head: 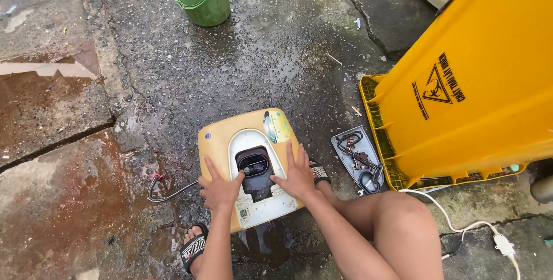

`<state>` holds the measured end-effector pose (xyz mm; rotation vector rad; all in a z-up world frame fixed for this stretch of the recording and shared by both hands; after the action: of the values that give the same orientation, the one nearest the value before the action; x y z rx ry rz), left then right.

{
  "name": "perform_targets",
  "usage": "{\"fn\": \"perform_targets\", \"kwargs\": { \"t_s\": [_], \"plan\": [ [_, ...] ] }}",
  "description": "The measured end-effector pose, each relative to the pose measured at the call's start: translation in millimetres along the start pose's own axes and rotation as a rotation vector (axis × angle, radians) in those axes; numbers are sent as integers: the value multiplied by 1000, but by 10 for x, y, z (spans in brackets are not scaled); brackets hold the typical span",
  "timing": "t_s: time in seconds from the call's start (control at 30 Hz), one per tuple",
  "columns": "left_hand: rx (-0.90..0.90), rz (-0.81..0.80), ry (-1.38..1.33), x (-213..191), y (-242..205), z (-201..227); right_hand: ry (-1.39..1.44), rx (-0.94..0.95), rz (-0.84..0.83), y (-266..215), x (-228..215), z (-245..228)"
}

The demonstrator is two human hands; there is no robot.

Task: Cleaning and reinstalling a heating element and gasket into a portable water heater tank.

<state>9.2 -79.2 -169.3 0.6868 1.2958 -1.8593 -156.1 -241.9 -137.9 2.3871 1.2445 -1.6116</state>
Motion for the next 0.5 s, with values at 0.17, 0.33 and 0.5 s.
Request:
{"fn": "perform_targets", "kwargs": {
  "t_s": [0.17,0.33,0.5],
  "plan": [
    [48,11,-23,25,44,-51,-43,38,6,-150,44,-51],
    [516,379,542,148,-302,474,-100,49,89,-27,215,86],
    [867,359,287,988,-109,690,-103,42,84,-32,215,112]
  ]
}}
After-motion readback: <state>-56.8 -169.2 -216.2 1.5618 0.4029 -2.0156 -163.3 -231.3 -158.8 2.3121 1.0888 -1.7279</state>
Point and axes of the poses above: each hand's wrist, its own y-axis towards the middle knuckle, its own x-axis out of the palm, z = x × y, the point moved 6 cm from there along y, towards the middle knuckle, and after that the axes turned 2 degrees about y, right-handed, at the moved point
